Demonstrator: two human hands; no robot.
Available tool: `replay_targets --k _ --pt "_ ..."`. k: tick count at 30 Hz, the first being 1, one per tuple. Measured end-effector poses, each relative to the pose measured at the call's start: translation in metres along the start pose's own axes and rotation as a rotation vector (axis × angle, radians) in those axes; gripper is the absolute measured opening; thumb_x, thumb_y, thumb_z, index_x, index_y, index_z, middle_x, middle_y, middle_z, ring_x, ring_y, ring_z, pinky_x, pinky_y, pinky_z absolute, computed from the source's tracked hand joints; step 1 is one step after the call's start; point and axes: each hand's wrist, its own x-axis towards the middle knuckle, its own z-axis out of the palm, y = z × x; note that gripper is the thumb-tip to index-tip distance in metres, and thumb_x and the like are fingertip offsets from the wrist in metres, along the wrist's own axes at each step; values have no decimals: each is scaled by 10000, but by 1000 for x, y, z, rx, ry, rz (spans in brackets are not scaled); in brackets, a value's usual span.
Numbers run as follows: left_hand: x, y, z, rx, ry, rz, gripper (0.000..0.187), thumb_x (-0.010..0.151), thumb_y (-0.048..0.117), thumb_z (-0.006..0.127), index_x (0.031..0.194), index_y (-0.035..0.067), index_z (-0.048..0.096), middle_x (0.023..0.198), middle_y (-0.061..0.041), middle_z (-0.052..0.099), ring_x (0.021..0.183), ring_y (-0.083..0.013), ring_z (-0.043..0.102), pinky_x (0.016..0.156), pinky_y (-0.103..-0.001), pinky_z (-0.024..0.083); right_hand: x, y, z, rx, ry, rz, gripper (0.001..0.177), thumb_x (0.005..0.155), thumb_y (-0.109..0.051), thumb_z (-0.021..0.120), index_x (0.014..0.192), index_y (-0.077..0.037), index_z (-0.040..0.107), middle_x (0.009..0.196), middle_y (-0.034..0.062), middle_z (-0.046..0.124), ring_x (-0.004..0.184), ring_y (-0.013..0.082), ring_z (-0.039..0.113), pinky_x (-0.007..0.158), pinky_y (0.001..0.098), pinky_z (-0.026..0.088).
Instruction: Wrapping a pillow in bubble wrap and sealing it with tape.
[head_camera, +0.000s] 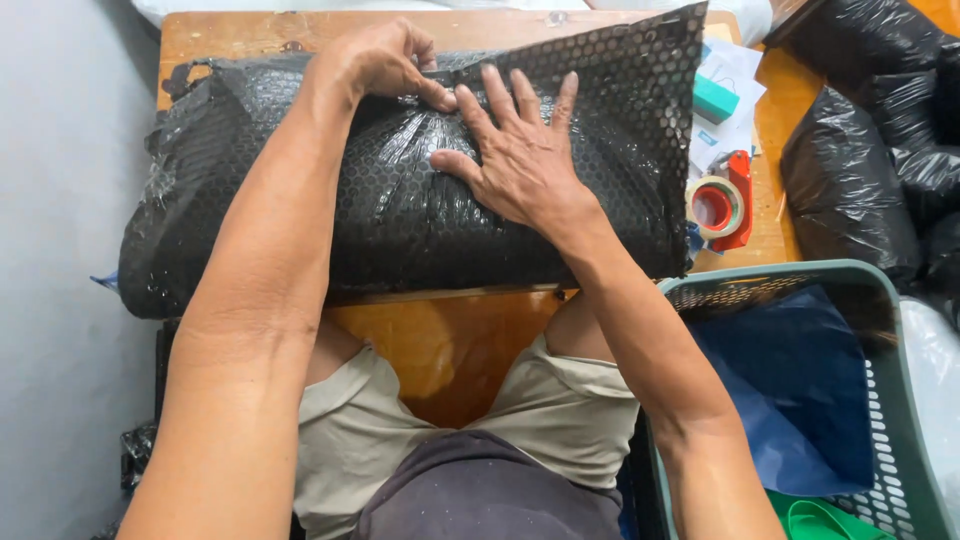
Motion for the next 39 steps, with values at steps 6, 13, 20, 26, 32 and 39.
replay_targets --k 6,13,20,26,32,39 --pt "-12 5 4 -61 19 -49 593 605 467 967 1038 123 755 887 -57 740 794 -224 696 764 -414 551 -5 48 -14 29 -208 321 960 805 -843 68 1607 -332 203 1696 113 126 1543 405 84 1081 830 -96" --pt "-16 7 11 -36 52 -74 654 606 485 970 1098 112 754 942 -83 753 854 -251 710 814 -434 538 -24 93 -18 202 -198 362 852 903 -738 130 1612 -280 249 1686 161 156 1542 357 137 1168 736 55" --pt "-7 2 12 -16 43 -28 526 657 432 970 996 100 744 870 -81 719 805 -247 682 776 -434 528 -155 100 -64 314 691 306 241 1088 -121 686 1136 109 632 1062 208 655 908 277 631 809 383 561" --pt "0 -11 15 23 52 18 548 655 458 973 990 89 746 852 -86 690 774 -259 646 735 -442 506 -214 79 -47 598 545 645 126 924 -3 806 971 8 689 825 53 666 687 99 563 625 225 472" --pt "-10 -3 12 -20 64 31 480 664 393 982 929 87 724 796 -71 672 703 -220 627 672 -408 503 -202 94 -31 441 494 541 129 894 -18 791 973 58 724 847 96 664 669 154 601 610 271 499" --pt "-10 -8 16 -57 80 70 458 687 370 987 898 74 709 738 -44 630 618 -180 551 587 -363 452 -226 121 -32 265 577 689 154 1019 -39 691 948 93 726 683 87 644 526 149 527 505 286 448"
